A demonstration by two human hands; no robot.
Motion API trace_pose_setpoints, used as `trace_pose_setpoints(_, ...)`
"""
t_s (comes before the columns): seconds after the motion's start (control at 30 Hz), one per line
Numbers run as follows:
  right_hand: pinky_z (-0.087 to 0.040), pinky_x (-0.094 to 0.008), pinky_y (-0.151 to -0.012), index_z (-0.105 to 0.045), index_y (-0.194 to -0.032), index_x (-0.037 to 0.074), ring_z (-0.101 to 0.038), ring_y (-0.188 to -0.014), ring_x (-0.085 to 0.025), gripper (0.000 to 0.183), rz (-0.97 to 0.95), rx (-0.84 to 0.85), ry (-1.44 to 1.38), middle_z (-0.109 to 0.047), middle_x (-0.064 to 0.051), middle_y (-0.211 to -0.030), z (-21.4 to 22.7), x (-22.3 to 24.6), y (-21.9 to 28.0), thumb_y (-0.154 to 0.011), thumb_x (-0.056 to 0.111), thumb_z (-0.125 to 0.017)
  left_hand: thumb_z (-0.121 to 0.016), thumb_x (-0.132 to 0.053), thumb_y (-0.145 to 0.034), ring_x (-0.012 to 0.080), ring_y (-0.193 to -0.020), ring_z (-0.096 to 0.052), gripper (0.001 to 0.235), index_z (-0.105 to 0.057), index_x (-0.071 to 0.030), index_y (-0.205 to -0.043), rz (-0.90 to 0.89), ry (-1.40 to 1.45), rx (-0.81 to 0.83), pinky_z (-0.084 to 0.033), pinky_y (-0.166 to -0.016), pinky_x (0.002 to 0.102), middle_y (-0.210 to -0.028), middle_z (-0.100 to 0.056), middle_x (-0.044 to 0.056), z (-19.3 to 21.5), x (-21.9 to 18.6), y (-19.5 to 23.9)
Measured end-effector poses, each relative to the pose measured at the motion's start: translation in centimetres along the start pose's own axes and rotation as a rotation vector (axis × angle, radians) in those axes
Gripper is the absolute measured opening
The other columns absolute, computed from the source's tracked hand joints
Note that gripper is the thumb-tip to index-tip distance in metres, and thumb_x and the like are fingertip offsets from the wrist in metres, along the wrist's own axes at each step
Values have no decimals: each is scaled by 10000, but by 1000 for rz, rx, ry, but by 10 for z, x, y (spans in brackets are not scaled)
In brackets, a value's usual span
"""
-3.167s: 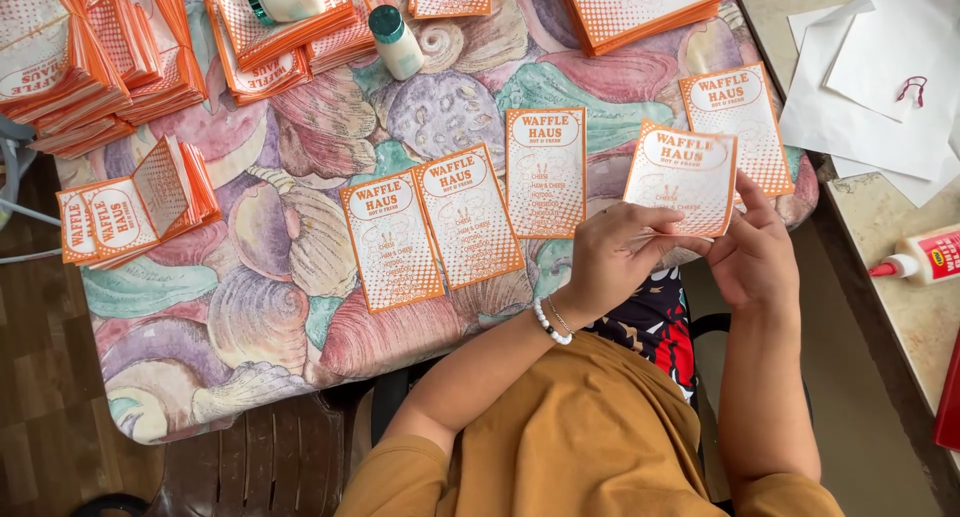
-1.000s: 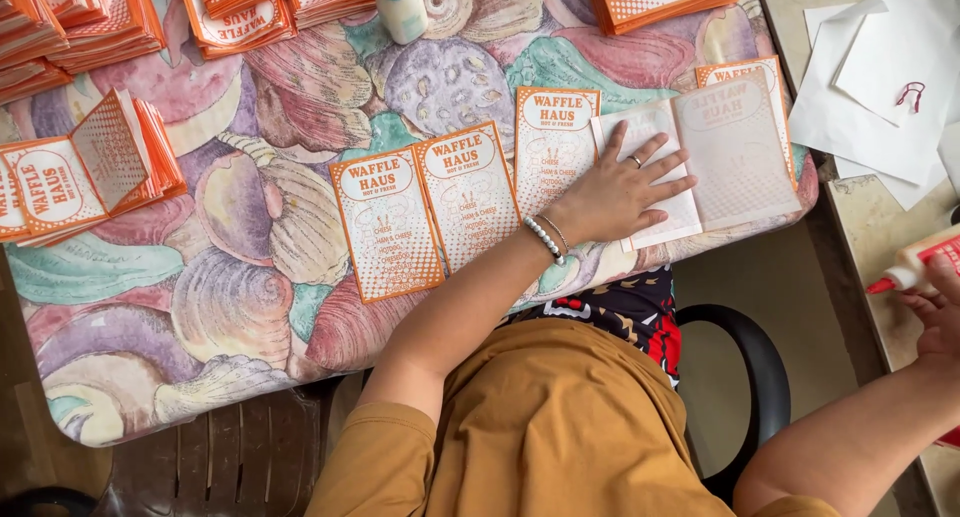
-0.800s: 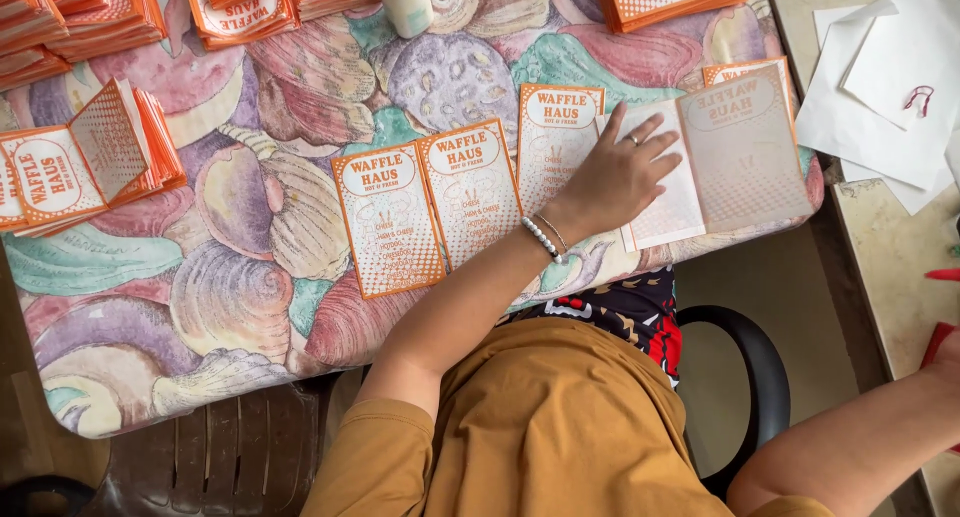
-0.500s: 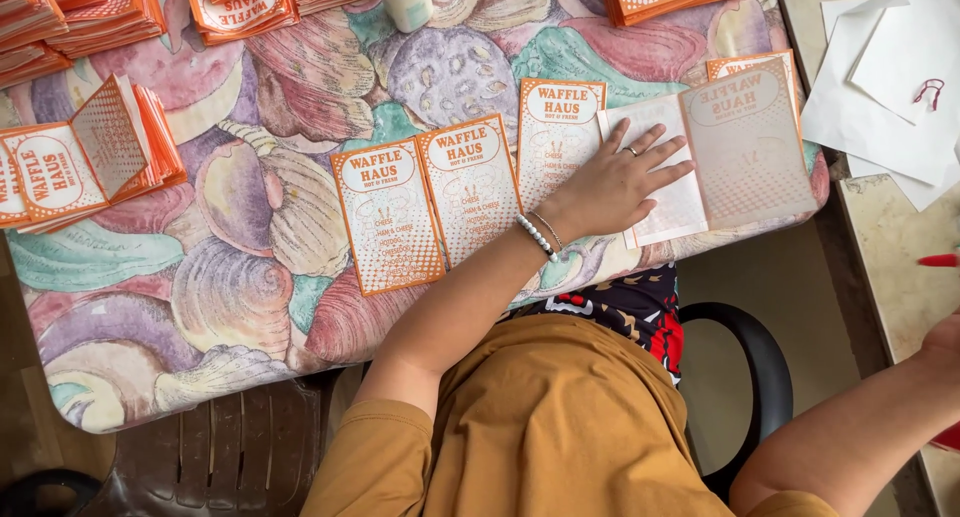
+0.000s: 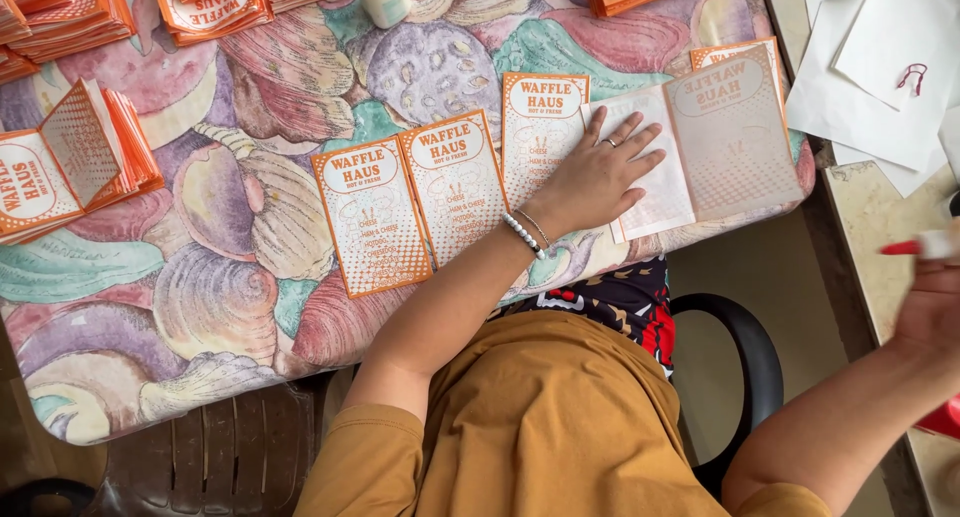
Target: The person is manually assembling paper bags by applying glue to the edges of pre-printed templates and folding them into shape.
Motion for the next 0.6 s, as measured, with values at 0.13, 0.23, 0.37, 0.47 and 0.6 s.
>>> trace_pose_setpoints(0.13, -638, -311, -828, -708, -1137, 63, -795, -1028, -196, 282, -241, -138, -256, -774, -69, -1077, -125, 34, 56, -876, 171, -715, -645, -374, -992, 353, -1503, -330, 493, -583, -161, -1432, -12, 23, 23, -187, -1222, 673, -1582, -428, 124, -1, 3, 0)
trace_pose_setpoints(0.23, -633, -349, -1031, -584, -1200, 101, -678, -1055, -134, 394, 138, -54, 34, -675, -53, -1152, -170, 57, 89, -882, -34, -774, -784, -446, -890, 348, -1546, -216, 693, -557, -198, -1496, -70, 170, 83, -104, -1235, 686, -1641, -312, 95, -1, 7, 0)
trace_pose_setpoints(0.37, -570, -305, -821, -545, -1163, 46, -604, -931, -134, 429, 232, 135, 323, -635, -81, -1040, -237, 72, 135, -914, 62, -894, -799, -372, -790, 348, -1526, -239, 680, -627, -184, -1421, -128, 224, 210, -65, -1210, 704, -1615, -359, 98, 0, 3, 1)
trace_pose_setpoints(0.47, -533, -289, -735, -564, -1205, -30, -607, -889, -144, 484, 316, 184, 478, -650, -102, -1014, -263, 74, 150, -908, 143, -904, -816, -414, -762, 355, -1532, -204, 760, -602, -152, -1442, -139, 222, 234, -44, -1208, 707, -1629, -325, 112, 2, 1, 0)
trace_pose_setpoints(0.6, -556, -301, -741, -554, -1290, -62, -683, -902, -201, 523, 403, 263, 589, -680, -141, -1083, -290, 77, 161, -936, 163, -866, -834, -452, -739, 349, -1534, -183, 813, -595, -130, -1447, -137, 241, 234, -26, -1208, 704, -1631, -319, 112, 5, 3, 1)
Point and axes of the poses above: each hand's wrist, its own y-axis away from the middle knuckle, its own z-axis out of the back of the hand, x = y × z, the point moved 7 cm from there along -y, towards the middle knuckle
